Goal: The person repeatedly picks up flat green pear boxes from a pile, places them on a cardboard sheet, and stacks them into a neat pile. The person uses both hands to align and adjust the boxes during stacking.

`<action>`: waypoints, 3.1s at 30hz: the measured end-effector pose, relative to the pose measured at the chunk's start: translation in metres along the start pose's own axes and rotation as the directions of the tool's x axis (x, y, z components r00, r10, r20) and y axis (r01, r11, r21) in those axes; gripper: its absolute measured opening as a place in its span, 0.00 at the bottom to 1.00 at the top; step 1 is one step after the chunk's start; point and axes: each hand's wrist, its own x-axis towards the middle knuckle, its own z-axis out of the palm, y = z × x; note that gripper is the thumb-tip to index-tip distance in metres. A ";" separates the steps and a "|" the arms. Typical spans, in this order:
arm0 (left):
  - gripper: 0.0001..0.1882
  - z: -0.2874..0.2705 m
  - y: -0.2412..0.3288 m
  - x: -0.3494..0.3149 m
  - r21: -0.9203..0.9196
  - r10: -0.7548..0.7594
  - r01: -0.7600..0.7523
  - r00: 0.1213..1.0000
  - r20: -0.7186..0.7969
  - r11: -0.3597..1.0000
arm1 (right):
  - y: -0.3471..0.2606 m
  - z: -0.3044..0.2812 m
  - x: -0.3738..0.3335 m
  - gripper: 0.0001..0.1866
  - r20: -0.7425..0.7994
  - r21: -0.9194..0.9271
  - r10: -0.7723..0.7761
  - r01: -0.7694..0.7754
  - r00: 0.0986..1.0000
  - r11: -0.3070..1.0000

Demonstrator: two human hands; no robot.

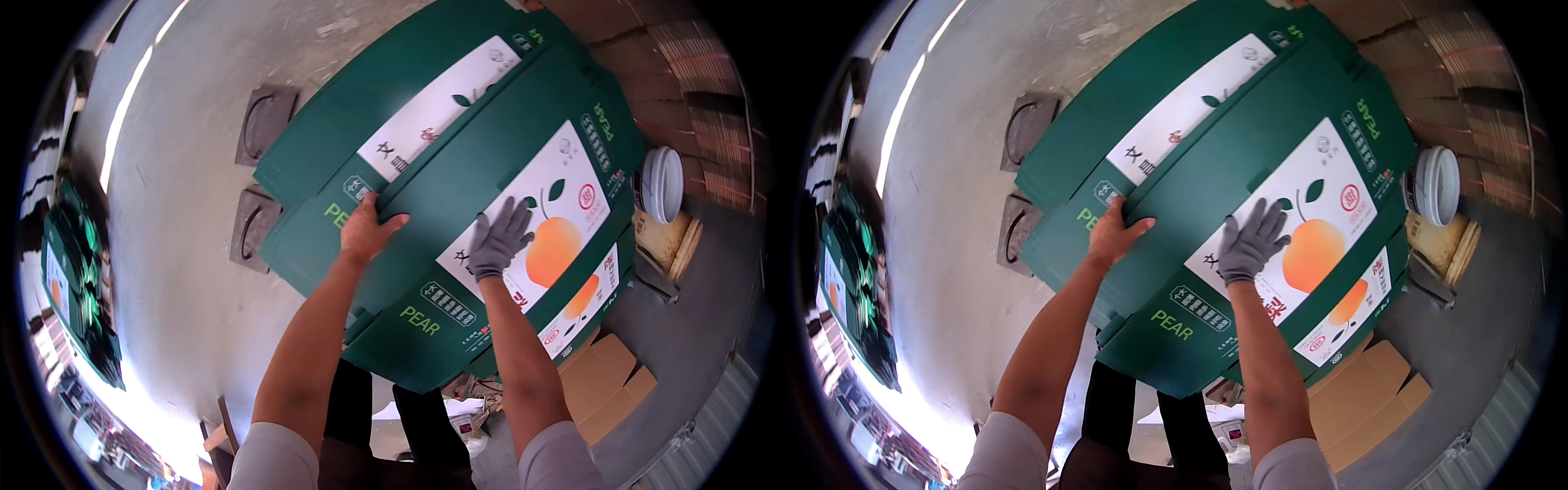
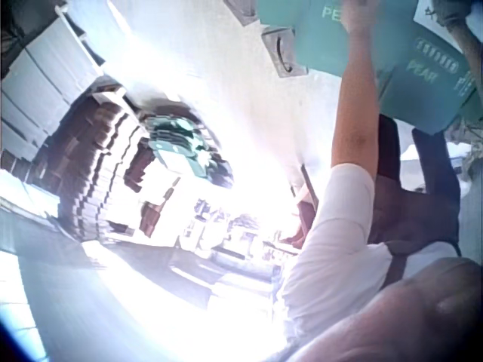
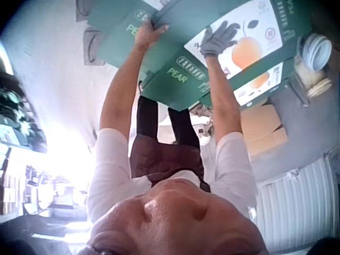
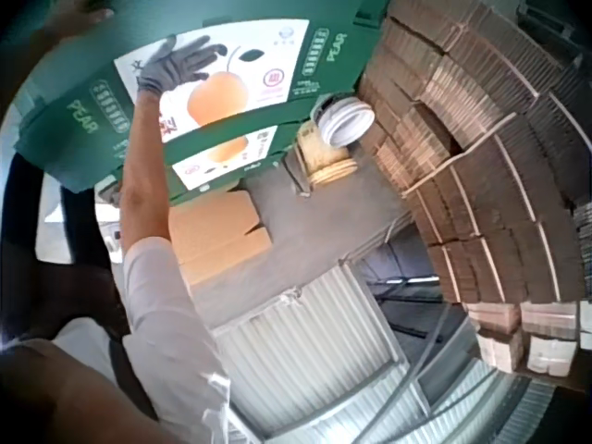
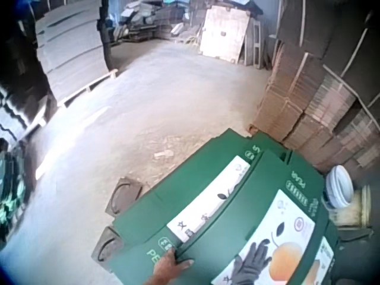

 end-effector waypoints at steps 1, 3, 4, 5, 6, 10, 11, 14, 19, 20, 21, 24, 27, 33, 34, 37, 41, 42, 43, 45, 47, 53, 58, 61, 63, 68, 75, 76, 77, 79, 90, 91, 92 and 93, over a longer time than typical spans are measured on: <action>0.41 0.000 0.003 0.003 0.013 -0.011 0.011 1.000 0.008 1.000 | 0.001 0.000 0.004 0.40 0.013 0.002 0.010 -0.010 1.000 1.000; 0.42 -0.001 0.012 0.000 0.021 -0.080 0.080 0.996 0.024 0.997 | 0.000 -0.008 0.014 0.41 0.076 0.044 0.035 -0.038 0.997 0.998; 0.42 0.000 0.015 -0.002 0.023 -0.092 0.092 0.995 0.027 0.996 | 0.000 -0.012 0.022 0.41 0.115 0.091 0.040 -0.051 0.993 0.995; 0.42 -0.002 0.017 -0.005 0.030 -0.109 0.109 0.994 0.023 0.994 | -0.006 -0.018 0.035 0.41 0.063 0.281 0.047 -0.063 0.997 0.958; 0.43 -0.002 0.020 -0.006 0.037 -0.124 0.123 0.992 0.019 0.992 | -0.012 -0.023 0.062 0.41 0.020 0.245 -0.020 0.015 1.000 0.969; 0.41 0.005 0.043 0.001 0.108 -0.016 0.023 0.998 -0.065 0.994 | -0.010 -0.019 0.120 0.40 -0.047 0.029 -0.157 0.158 0.987 0.987; 0.40 0.014 0.048 -0.006 0.245 0.089 -0.051 0.985 -0.147 0.968 | -0.006 -0.016 0.120 0.40 -0.028 -0.031 -0.168 0.168 0.985 0.985; 0.36 0.044 0.075 -0.011 0.507 0.398 -0.306 0.914 -0.082 0.806 | -0.008 -0.014 0.135 0.39 -0.040 -0.011 -0.177 0.177 0.983 0.984; 0.35 0.102 0.092 0.008 0.603 0.500 -0.471 0.855 0.134 0.644 | -0.013 -0.009 0.137 0.38 -0.025 0.059 -0.178 0.180 0.984 0.982; 0.35 0.103 0.095 0.011 0.605 0.482 -0.467 0.863 0.152 0.646 | -0.012 -0.009 0.140 0.37 -0.019 0.052 -0.178 0.179 0.984 0.983; 0.35 0.104 0.099 0.015 0.607 0.463 -0.462 0.870 0.169 0.647 | -0.010 -0.010 0.144 0.37 -0.014 0.045 -0.178 0.179 0.984 0.983; 0.35 0.105 0.101 0.016 0.604 0.427 -0.458 0.881 0.207 0.653 | -0.010 -0.013 0.148 0.37 0.013 0.052 -0.170 0.169 0.985 0.984; 0.36 0.108 0.102 0.019 0.617 0.445 -0.466 0.873 0.202 0.634 | -0.007 -0.015 0.151 0.37 0.009 0.067 -0.162 0.161 0.987 0.985; 0.37 0.116 0.104 0.023 0.623 0.451 -0.462 0.872 0.190 0.631 | 0.000 -0.015 0.154 0.38 0.050 0.124 -0.126 0.119 0.991 0.985; 0.37 0.118 0.105 0.025 0.637 0.457 -0.457 0.871 0.180 0.621 | 0.001 -0.011 0.155 0.39 0.038 0.130 -0.120 0.114 0.992 0.985; 0.38 0.123 0.102 0.031 0.680 0.485 -0.442 0.863 0.144 0.584 | 0.000 -0.010 0.159 0.39 0.057 0.214 -0.101 0.087 0.993 0.973; 0.36 0.136 0.108 0.030 0.725 0.535 -0.439 0.837 0.116 0.530 | 0.017 -0.003 0.154 0.40 -0.018 0.255 -0.092 0.093 0.996 0.962; 0.36 0.138 0.113 0.027 0.736 0.541 -0.437 0.833 0.115 0.517 | 0.023 -0.005 0.153 0.40 -0.005 0.274 -0.088 0.085 0.996 0.958; 0.35 0.141 0.120 0.023 0.738 0.532 -0.438 0.837 0.127 0.514 | 0.031 -0.009 0.151 0.40 0.007 0.293 -0.082 0.076 0.997 0.953; 0.35 0.142 0.126 0.016 0.744 0.555 -0.429 0.826 0.095 0.512 | 0.043 -0.018 0.152 0.40 0.001 0.366 -0.093 0.087 0.996 0.927; 0.36 0.142 0.140 0.003 0.753 0.539 -0.402 0.839 0.074 0.521 | 0.074 -0.029 0.134 0.39 -0.095 0.457 -0.010 0.053 0.995 0.888; 0.34 0.219 0.203 -0.041 0.650 0.678 -0.691 0.644 0.354 0.317 | 0.253 -0.038 0.043 0.40 -0.084 0.170 0.317 -0.300 0.945 0.939; 0.34 0.300 0.220 -0.030 0.686 0.695 -0.684 0.619 0.366 0.248 | 0.289 -0.015 0.037 0.41 0.007 0.073 0.308 -0.308 0.951 0.949; 0.35 0.311 0.228 -0.025 0.755 0.661 -0.624 0.656 0.364 0.203 | 0.300 -0.022 0.048 0.40 0.029 0.104 0.315 -0.317 0.949 0.943; 0.35 0.310 0.221 -0.036 0.777 0.627 -0.606 0.675 0.389 0.170 | 0.300 -0.020 0.035 0.39 -0.001 0.112 0.294 -0.292 0.956 0.950; 0.36 0.316 0.222 -0.041 0.817 0.612 -0.568 0.683 0.399 0.102 | 0.309 -0.026 -0.001 0.37 -0.026 0.214 0.188 -0.178 0.982 0.960; 0.36 0.343 0.224 -0.044 0.823 0.699 -0.567 0.600 0.389 0.029 | 0.335 -0.031 -0.038 0.36 -0.022 0.306 0.226 -0.209 0.974 0.929; 0.36 0.348 0.222 -0.040 0.817 0.730 -0.577 0.560 0.392 0.004 | 0.333 -0.027 -0.045 0.36 -0.040 0.309 0.272 -0.247 0.962 0.918; 0.36 0.352 0.219 -0.034 0.815 0.758 -0.580 0.522 0.391 -0.021 | 0.329 -0.023 -0.053 0.35 -0.060 0.318 0.313 -0.279 0.948 0.906; 0.36 0.351 0.212 -0.022 0.818 0.802 -0.575 0.482 0.352 -0.014 | 0.317 -0.046 -0.089 0.34 0.000 0.510 0.373 -0.321 0.928 0.798; 0.33 0.361 0.201 -0.033 0.840 0.825 -0.541 0.457 0.333 -0.039 | 0.429 0.038 -0.526 0.14 0.521 0.370 0.841 -0.849 -0.147 -0.377; 0.34 0.357 0.202 -0.032 0.842 0.828 -0.537 0.448 0.336 -0.050 | 0.456 0.068 -0.544 0.15 0.452 0.343 0.891 -0.912 -0.048 -0.223; 0.34 0.372 0.199 -0.031 0.824 0.830 -0.564 0.434 0.350 -0.053 | 0.488 0.094 -0.573 0.16 0.363 0.285 0.931 -0.956 0.040 -0.070; 0.34 0.396 0.194 -0.031 0.800 0.834 -0.598 0.418 0.361 -0.046 | 0.527 0.114 -0.606 0.17 0.233 0.253 0.966 -0.966 0.110 0.049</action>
